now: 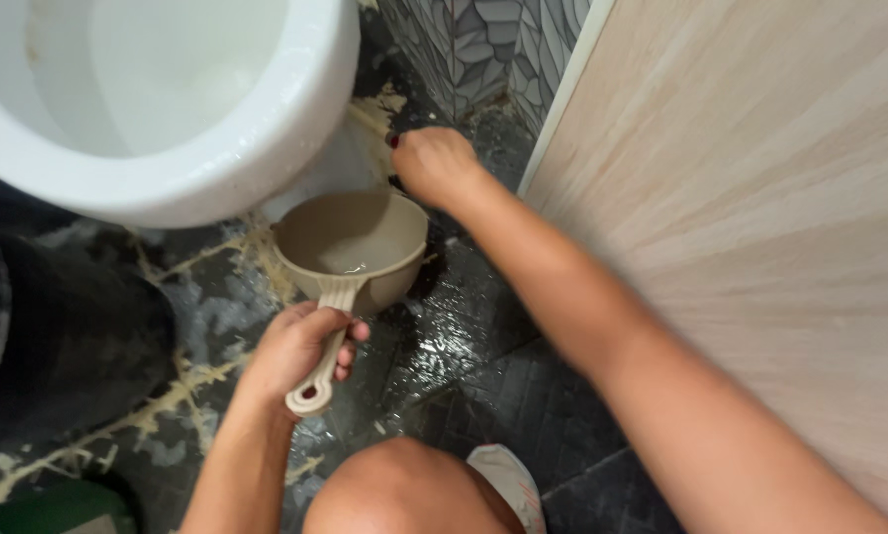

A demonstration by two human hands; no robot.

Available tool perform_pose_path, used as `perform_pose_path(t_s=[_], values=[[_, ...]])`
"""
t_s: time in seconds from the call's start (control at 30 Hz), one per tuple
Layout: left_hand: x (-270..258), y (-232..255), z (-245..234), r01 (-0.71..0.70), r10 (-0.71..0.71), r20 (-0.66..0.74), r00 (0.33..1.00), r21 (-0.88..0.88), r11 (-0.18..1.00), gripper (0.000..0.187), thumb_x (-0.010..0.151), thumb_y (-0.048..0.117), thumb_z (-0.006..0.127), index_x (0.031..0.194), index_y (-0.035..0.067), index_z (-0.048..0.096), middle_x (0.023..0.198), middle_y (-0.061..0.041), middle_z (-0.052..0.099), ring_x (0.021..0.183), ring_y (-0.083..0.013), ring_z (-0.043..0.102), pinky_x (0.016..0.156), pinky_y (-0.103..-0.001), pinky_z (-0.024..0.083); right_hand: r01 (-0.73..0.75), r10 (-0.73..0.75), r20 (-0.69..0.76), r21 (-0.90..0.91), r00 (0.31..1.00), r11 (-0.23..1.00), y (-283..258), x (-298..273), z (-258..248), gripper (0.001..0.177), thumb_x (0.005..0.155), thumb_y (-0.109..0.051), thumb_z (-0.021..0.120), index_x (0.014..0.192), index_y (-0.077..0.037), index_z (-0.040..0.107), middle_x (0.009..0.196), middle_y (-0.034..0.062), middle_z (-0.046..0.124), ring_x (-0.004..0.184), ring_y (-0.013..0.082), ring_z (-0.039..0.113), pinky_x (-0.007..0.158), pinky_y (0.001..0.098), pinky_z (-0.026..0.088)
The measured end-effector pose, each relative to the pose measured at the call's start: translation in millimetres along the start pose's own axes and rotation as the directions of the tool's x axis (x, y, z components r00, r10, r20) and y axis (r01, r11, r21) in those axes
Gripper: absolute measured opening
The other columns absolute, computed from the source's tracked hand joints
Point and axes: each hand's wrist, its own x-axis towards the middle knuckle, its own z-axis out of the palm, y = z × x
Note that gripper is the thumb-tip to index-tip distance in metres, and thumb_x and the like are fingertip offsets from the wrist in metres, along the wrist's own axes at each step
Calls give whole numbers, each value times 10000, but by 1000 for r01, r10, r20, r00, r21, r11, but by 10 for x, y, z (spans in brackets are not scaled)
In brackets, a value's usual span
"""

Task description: The person cleans a white toilet by repeatedly scooping soapy water from a black bucket with a beige plastic scoop and pouring it over the toilet bowl and base. They use a long-handled brush to scrub the exterior base and the floor around the toilet.

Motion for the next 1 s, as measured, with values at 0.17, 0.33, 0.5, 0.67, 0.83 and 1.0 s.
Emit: perform_pose_path(t_s=[0.17, 0.33, 0.5, 0.67, 0.83, 1.0], values=[[52, -126, -114, 0, -1, 7, 1000, 121, 993, 203, 897, 109, 528, 915, -70, 622, 692, -146, 652, 461, -174, 556, 380, -305, 463, -92, 93, -32, 20, 995, 996, -234, 166, 165, 181, 864, -88, 618, 913, -52, 789, 958, 171, 758, 908, 354, 746, 731, 448, 604], [-21, -116, -139, 3, -5, 26, 1000, 78, 997, 198, 895, 118, 558, 951, -56, 633, 674, -145, 631, 433, -170, 542, 370, -310, 459, -75, 74, 32, 33, 997, 997, 116, 986, 488, 201, 905, -69, 581, 942, -59, 778, 991, 175, 748, 896, 358, 743, 711, 454, 606], [-11, -61, -55, -16, 15, 47, 999, 20, 1000, 185, 898, 107, 552, 1008, -38, 582, 758, -122, 684, 477, -144, 557, 394, -292, 466, -80, 81, -15, 84, 997, 993, 48, 303, 211, 181, 847, -48, 617, 956, -43, 762, 955, 194, 747, 887, 371, 738, 719, 460, 600], [-44, -102, -85, -16, 13, 64, 998, 48, 999, 212, 908, 101, 533, 1047, -57, 565, 775, -121, 693, 490, -138, 557, 394, -292, 466, -330, 282, 249, 177, 926, 927, -133, -892, -550, 193, 861, -18, 585, 966, -19, 747, 912, 231, 729, 859, 391, 734, 720, 499, 595], [-272, -90, -175, 9, -12, 57, 998, 39, 999, 288, 889, 93, 534, 1151, -17, 579, 759, -108, 680, 472, -129, 541, 378, -279, 445, -231, 219, 86, 172, 972, 958, -271, -599, -328, 188, 867, -36, 589, 978, -9, 738, 911, 230, 729, 839, 405, 731, 692, 509, 588], [-566, -76, -291, 23, -25, 30, 999, 64, 998, 286, 895, 86, 528, 1143, -50, 572, 765, -117, 686, 466, -137, 536, 370, -287, 438, -225, 206, 103, 236, 973, 945, 62, -136, -200, 237, 788, -40, 615, 978, -43, 757, 934, 212, 720, 894, 395, 718, 762, 484, 589]])
